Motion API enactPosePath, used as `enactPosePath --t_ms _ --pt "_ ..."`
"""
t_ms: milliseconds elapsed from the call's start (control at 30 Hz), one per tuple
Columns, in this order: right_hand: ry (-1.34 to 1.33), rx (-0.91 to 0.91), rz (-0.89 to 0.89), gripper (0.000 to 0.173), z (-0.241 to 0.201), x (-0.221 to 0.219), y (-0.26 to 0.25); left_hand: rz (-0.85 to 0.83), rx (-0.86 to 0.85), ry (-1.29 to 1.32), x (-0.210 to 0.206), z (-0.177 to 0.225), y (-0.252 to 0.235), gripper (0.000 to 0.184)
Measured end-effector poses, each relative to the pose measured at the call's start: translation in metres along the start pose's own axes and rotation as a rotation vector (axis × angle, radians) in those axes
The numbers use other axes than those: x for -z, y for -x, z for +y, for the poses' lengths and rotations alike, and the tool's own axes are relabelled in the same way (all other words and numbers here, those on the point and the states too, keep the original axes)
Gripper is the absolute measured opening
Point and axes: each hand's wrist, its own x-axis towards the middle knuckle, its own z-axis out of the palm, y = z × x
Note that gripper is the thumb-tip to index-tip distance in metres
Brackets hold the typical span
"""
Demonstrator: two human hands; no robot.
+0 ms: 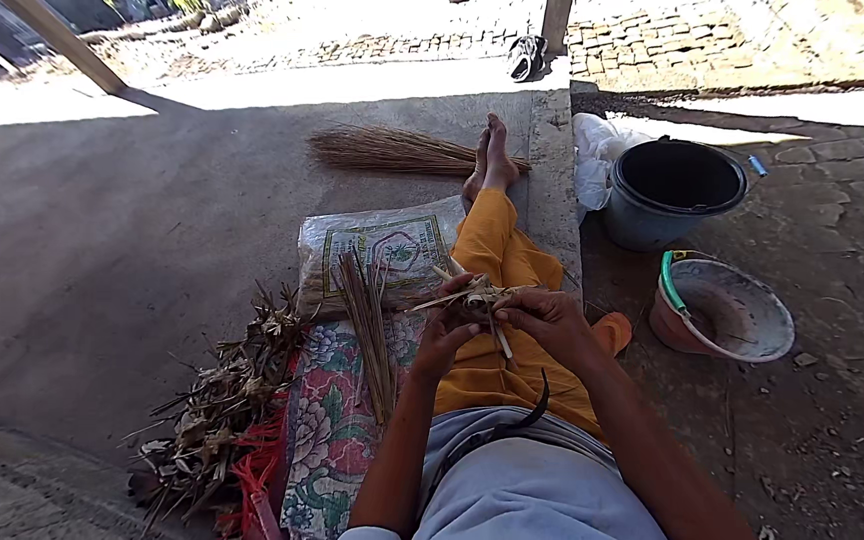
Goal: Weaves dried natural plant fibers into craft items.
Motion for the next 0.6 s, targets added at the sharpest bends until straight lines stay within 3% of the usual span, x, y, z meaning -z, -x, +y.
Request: enactPosePath --t_ms 367,600 --pt "0.308 -0.104 -0.157 0.025 0.005 -0.008 -0.002 0.162 0.031 -0.113 -0.015 -0.006 -0.003 0.082" --pt "0.104 -0.202 -0.248 0.021 0.013 -0.005 -0.004 0.053 -0.102 -0.431 -0.009 -0.006 -0.002 0.074"
